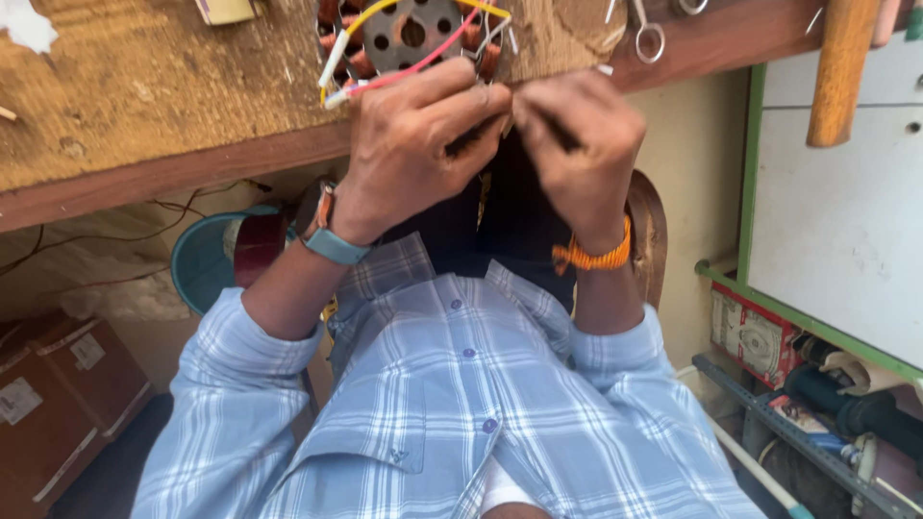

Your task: The person connects colored wires to a motor stator by hand, stripping insulation and twisting wire ends into the stator slots. The person handles red, yellow, and blue wires and uses a small tool to assist with insertion.

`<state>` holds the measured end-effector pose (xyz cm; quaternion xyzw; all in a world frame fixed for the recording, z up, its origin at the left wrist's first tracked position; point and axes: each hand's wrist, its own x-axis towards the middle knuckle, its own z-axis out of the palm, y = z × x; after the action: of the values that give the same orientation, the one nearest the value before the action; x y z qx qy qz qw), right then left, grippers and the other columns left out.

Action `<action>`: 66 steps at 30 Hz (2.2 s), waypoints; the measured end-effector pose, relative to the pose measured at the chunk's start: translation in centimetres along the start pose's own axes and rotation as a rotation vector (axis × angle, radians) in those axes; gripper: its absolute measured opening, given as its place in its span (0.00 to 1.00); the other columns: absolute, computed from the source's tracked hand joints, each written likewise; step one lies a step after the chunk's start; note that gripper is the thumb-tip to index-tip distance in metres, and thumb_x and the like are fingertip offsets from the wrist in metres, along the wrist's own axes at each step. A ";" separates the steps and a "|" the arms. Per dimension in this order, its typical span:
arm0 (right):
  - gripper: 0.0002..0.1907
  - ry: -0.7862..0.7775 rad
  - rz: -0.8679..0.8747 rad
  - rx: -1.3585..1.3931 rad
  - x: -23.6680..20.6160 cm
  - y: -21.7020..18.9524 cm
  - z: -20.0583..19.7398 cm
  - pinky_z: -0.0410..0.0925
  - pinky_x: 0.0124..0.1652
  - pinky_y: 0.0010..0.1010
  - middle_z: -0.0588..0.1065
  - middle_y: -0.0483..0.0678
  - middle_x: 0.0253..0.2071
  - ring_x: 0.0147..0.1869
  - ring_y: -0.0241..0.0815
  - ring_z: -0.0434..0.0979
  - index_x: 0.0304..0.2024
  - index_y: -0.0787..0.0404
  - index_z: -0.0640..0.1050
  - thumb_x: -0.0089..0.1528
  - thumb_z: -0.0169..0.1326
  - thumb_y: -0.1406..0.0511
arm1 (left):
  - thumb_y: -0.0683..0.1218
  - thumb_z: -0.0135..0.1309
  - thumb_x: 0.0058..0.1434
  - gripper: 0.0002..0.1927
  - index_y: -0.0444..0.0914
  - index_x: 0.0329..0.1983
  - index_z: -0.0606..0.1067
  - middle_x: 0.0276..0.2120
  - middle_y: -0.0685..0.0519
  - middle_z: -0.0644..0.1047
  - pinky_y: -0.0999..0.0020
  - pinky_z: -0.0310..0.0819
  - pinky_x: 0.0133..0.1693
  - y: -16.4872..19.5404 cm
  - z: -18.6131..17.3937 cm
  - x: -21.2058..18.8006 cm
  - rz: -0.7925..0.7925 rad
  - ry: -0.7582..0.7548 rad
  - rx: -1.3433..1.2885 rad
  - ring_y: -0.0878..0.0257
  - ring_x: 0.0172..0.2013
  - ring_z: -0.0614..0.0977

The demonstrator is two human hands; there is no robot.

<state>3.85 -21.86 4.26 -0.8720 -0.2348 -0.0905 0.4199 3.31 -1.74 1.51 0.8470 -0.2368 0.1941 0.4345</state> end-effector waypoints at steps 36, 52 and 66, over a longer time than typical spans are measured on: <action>0.07 0.040 0.010 0.132 1.2 2.2 -0.4 0.71 0.41 0.27 0.77 0.49 0.40 0.41 0.43 0.80 0.47 0.63 0.81 0.69 0.63 0.67 | 0.42 0.65 0.66 0.08 0.41 0.46 0.79 0.37 0.54 0.75 0.64 0.74 0.35 1.0 -0.3 0.7 -0.106 0.029 0.008 0.58 0.33 0.80; 0.08 0.073 -0.209 0.003 1.1 3.7 0.2 0.73 0.44 0.37 0.78 0.51 0.41 0.45 0.47 0.80 0.39 0.64 0.76 0.69 0.57 0.65 | 0.44 0.62 0.63 0.05 0.41 0.41 0.80 0.35 0.53 0.77 0.61 0.73 0.34 1.9 -1.2 2.3 -0.267 -0.087 -0.060 0.55 0.34 0.81; 0.26 -0.155 0.042 -0.613 3.7 8.7 -8.4 0.76 0.41 0.36 0.79 0.51 0.51 0.40 0.43 0.82 0.60 0.61 0.76 0.64 0.65 0.57 | 0.45 0.63 0.62 0.06 0.41 0.40 0.79 0.42 0.53 0.79 0.66 0.73 0.33 2.7 -1.6 3.0 -0.307 -0.124 -0.123 0.60 0.30 0.81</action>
<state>11.61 -31.81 4.82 -0.9669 -0.2097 -0.0815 0.1200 4.02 -2.44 5.71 0.8554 -0.1427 0.0579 0.4945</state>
